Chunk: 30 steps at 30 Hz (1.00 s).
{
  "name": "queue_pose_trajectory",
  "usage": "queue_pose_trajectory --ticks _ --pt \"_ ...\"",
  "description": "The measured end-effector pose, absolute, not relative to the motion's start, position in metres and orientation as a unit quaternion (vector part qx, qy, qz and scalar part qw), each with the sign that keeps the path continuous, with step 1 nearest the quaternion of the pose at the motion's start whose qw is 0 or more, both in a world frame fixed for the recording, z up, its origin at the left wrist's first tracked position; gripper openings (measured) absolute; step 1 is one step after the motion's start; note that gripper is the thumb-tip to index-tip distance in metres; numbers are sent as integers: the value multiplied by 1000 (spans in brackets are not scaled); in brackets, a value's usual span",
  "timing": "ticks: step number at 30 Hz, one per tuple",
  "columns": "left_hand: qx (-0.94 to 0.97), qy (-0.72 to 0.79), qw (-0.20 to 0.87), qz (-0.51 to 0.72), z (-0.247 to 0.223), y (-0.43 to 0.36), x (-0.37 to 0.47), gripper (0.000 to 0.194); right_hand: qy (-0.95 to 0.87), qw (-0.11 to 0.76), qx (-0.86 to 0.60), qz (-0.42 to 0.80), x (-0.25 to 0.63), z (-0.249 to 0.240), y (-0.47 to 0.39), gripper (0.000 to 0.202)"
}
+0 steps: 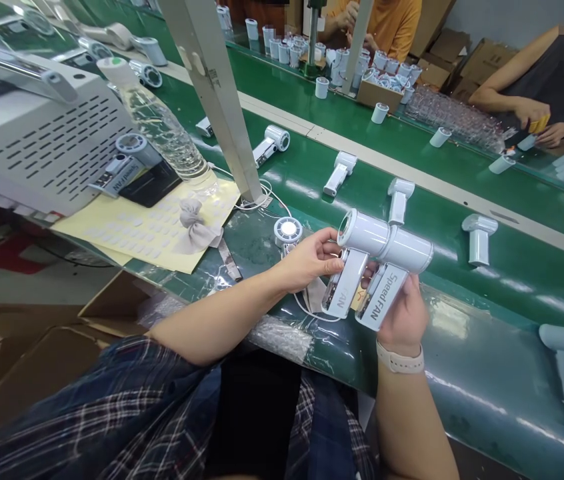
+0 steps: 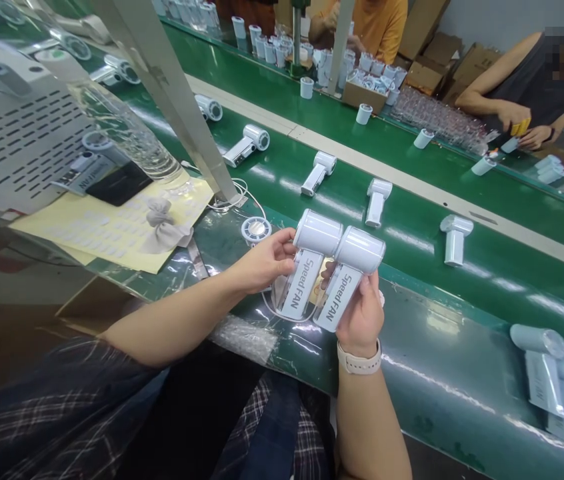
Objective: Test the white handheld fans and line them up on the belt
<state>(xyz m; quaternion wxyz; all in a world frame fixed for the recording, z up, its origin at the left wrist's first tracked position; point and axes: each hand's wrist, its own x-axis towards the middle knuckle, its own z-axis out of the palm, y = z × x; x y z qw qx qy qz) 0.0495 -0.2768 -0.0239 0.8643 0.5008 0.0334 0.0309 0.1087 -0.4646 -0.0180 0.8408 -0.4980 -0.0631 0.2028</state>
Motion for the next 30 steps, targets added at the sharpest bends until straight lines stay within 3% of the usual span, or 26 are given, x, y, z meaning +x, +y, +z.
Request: queue_pose_trajectory --ticks 15,19,23,26,28,30 --pt "564 62 823 9 -18 -273 50 62 -12 831 -498 249 111 -24 -464 30" --pt "658 -20 748 83 -12 -270 44 49 -143 781 -591 140 112 -26 -477 34" --pt "743 -148 598 263 -14 -272 41 35 -370 643 -670 -16 111 -16 -487 57" --pt "759 -184 503 369 -22 -272 45 18 -460 574 -669 -103 113 -14 -483 56" --pt "768 -203 474 379 -26 -270 49 25 -472 567 -667 -104 113 -17 -478 65" --pt "771 -228 472 361 -27 -269 51 45 -472 567 -669 -91 112 -20 -479 84"
